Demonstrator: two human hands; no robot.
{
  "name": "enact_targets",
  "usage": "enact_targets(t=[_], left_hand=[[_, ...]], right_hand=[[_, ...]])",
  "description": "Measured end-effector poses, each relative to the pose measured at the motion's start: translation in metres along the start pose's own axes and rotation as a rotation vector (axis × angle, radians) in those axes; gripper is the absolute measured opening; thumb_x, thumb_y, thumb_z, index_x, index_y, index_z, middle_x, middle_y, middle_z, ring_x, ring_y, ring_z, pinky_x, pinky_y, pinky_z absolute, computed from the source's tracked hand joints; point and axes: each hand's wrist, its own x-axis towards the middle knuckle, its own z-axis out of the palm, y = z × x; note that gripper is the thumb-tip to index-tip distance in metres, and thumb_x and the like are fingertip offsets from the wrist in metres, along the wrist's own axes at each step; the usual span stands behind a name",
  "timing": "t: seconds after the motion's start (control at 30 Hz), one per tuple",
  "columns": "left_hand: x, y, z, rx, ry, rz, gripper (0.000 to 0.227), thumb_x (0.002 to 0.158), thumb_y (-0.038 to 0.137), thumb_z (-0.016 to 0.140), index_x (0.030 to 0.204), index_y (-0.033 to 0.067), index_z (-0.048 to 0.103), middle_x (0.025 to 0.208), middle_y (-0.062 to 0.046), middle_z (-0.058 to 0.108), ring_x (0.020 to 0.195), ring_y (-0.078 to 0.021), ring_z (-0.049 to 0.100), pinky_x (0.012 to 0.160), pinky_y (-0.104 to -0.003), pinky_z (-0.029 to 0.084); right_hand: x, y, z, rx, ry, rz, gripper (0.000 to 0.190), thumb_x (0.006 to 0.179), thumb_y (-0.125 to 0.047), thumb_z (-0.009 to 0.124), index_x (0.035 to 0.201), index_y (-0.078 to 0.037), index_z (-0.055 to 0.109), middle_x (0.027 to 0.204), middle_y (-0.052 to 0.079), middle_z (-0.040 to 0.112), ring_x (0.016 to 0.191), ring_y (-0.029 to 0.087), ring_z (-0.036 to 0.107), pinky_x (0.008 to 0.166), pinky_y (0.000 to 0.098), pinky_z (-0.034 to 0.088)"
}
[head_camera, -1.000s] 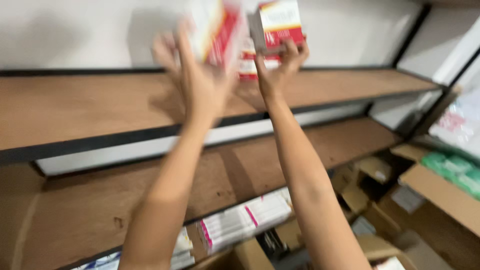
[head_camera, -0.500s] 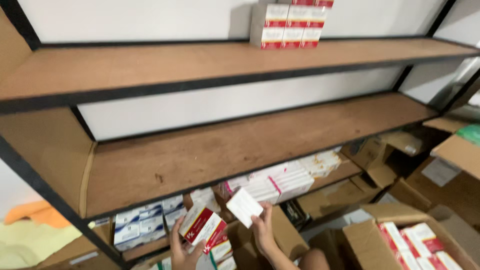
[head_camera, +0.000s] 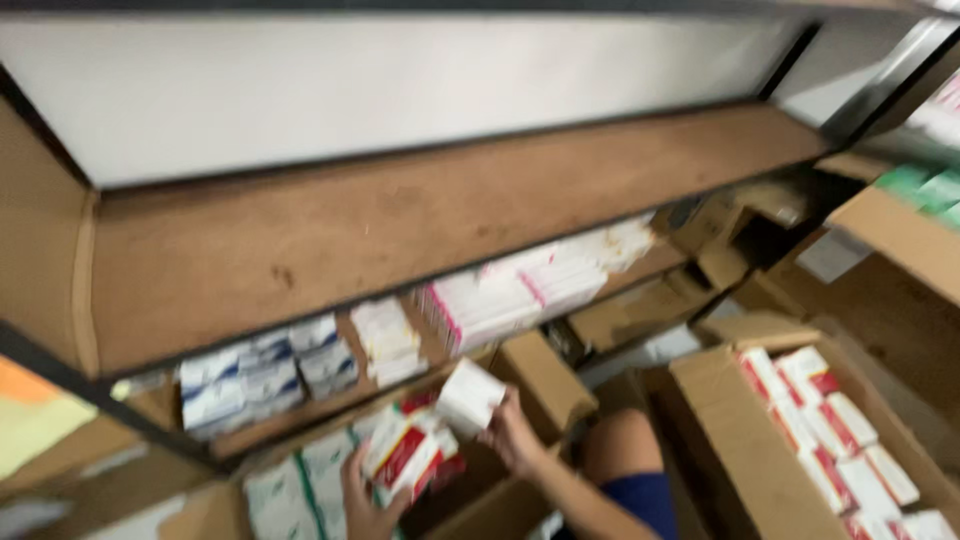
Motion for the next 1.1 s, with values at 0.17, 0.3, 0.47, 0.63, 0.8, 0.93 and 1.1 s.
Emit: enact_targets(t=[0.17,0.3,0.47,0.63,0.8,0.93,1.1], left_hand=[[0.001,0.027,-0.009,-0.164,0.070,-0.357,0.110,0.065,-0.005,0.081,0.157,0.0159,0.025,0.158,-0.005,0.032,0.141,-0.0278,0.044,0.109,-0.043,0.047],[-0.001,0.056,-0.031,0.030,0.155,-0.241,0.094,0.073,0.004,0.086,0.153,0.0143,0.038,0.155,-0.008,0.036,0.147,-0.0271,0.037,0.113,-0.046,0.048],[0.010,0.106,-0.041,0.050,0.170,-0.313,0.089,0.079,0.009,0.085,0.154,0.0150,0.037,0.153,-0.009,0.036,0.146,-0.0276,0.041,0.116,-0.050,0.047],[0.013,0.113,-0.037,0.107,0.143,-0.297,0.088,0.079,0.007,0.085,0.153,0.0160,0.039,0.152,-0.010,0.036,0.146,-0.0291,0.040,0.114,-0.051,0.048],[0.014,0.105,-0.022,0.098,0.095,-0.280,0.090,0.079,0.006,0.087,0.154,0.0169,0.038,0.153,-0.010,0.034,0.147,-0.0299,0.042,0.117,-0.050,0.050],[0.010,0.101,-0.013,0.163,0.078,-0.282,0.091,0.075,0.004,0.086,0.152,0.0166,0.039,0.152,-0.011,0.036,0.145,-0.0303,0.043,0.113,-0.048,0.053],[0.002,0.096,-0.011,0.173,0.082,-0.329,0.089,0.075,0.005,0.086,0.151,0.0168,0.040,0.151,-0.011,0.036,0.142,-0.0299,0.047,0.105,-0.044,0.059]], right_hand=[[0.033,0.026,-0.044,0.040,0.165,-0.004,0.065,0.091,-0.031,0.059,0.140,-0.047,0.019,0.098,0.001,0.054,0.083,0.020,0.057,0.075,0.0416,0.056],[0.043,0.065,-0.100,-0.163,0.329,0.159,0.071,0.082,-0.012,0.076,0.131,-0.017,0.025,0.118,0.009,0.052,0.095,0.025,0.063,0.076,0.0456,0.062],[0.069,0.098,-0.129,-0.921,0.262,0.225,0.107,0.065,-0.019,0.091,0.147,-0.004,0.023,0.139,0.014,0.030,0.107,0.029,0.061,0.065,0.0355,0.064],[0.082,0.125,-0.142,-1.060,0.192,0.048,0.109,0.061,-0.031,0.097,0.145,0.003,0.036,0.139,0.021,0.036,0.122,0.035,0.053,0.098,0.0447,0.056],[0.070,0.132,-0.098,-1.404,0.060,0.017,0.110,0.059,-0.039,0.099,0.144,-0.003,0.038,0.138,0.020,0.040,0.131,0.043,0.044,0.113,0.0546,0.035],[0.058,0.135,-0.046,-1.462,0.087,-0.039,0.114,0.055,-0.040,0.098,0.142,-0.004,0.033,0.137,0.020,0.040,0.125,0.043,0.049,0.107,0.0509,0.041],[0.043,0.142,-0.043,-1.313,0.143,-0.109,0.111,0.058,-0.036,0.098,0.142,-0.004,0.033,0.137,0.022,0.038,0.122,0.043,0.049,0.107,0.0484,0.044]])
